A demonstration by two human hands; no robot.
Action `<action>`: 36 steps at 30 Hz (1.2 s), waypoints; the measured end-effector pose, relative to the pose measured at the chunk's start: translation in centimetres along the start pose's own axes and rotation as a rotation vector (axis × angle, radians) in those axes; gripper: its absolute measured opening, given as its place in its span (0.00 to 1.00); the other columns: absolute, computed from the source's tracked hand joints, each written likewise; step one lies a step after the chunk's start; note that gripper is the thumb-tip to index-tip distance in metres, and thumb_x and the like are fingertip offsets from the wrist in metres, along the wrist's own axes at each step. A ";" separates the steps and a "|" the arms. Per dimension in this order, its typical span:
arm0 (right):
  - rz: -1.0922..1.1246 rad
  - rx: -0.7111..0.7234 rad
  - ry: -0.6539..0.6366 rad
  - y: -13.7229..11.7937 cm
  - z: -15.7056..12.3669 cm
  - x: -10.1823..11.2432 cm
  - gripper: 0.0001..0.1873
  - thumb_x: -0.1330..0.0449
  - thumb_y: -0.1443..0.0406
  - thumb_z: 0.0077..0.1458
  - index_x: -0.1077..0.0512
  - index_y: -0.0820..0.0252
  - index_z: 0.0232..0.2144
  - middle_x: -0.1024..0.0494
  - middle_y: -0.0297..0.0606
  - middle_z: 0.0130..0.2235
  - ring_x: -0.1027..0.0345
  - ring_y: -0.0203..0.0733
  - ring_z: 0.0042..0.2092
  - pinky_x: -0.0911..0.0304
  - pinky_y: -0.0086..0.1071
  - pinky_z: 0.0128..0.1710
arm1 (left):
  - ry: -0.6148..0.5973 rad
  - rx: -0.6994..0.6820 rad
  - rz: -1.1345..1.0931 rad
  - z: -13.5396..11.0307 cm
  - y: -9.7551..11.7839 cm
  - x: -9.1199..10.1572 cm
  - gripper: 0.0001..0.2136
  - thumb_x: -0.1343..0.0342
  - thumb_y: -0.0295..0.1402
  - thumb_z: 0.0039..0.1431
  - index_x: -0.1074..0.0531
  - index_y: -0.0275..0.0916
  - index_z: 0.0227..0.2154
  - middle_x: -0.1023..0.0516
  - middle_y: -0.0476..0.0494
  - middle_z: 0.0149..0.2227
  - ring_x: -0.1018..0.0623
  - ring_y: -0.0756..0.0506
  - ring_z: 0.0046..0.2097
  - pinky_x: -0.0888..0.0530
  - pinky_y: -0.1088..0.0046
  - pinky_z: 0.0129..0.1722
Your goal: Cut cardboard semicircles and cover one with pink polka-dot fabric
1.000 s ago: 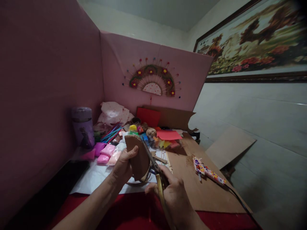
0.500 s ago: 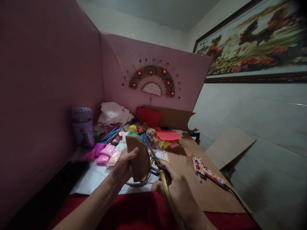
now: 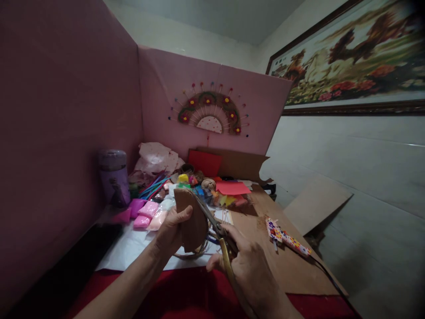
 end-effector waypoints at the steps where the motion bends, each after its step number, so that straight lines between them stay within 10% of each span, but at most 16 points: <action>1: -0.013 -0.002 0.002 -0.1 0.0 0.1 0.21 0.37 0.66 0.43 0.32 0.55 0.43 0.23 0.37 0.40 0.30 0.46 0.40 0.37 0.29 0.31 | 0.001 0.000 0.000 0.0 0.0 0.0 0.11 0.35 0.29 0.41 0.27 0.34 0.30 0.21 0.45 0.26 0.22 0.46 0.27 0.25 0.73 0.29; 30: 0.106 0.002 -0.069 0.2 0.4 -0.6 0.03 0.41 0.66 0.48 0.30 0.59 0.25 0.25 0.31 0.22 0.36 0.35 0.24 0.44 0.25 0.25 | 0.051 -0.004 0.036 -0.1 -0.2 0.7 0.10 0.34 0.29 0.39 0.26 0.33 0.27 0.22 0.46 0.25 0.24 0.47 0.26 0.27 0.74 0.28; 36: 0.135 -0.025 -0.077 0.3 0.3 0.0 0.17 0.39 0.67 0.45 0.32 0.60 0.40 0.23 0.32 0.27 0.33 0.38 0.28 0.41 0.26 0.28 | 0.045 0.005 0.061 0.0 -0.3 0.6 0.11 0.34 0.30 0.38 0.25 0.33 0.28 0.22 0.46 0.25 0.24 0.48 0.26 0.27 0.74 0.27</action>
Point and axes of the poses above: each hand's wrist, its own z-axis towards the middle knuckle, its own x-axis out of the back of the hand, y = z × x, the point moved 8 cm from there along z, towards the middle knuckle
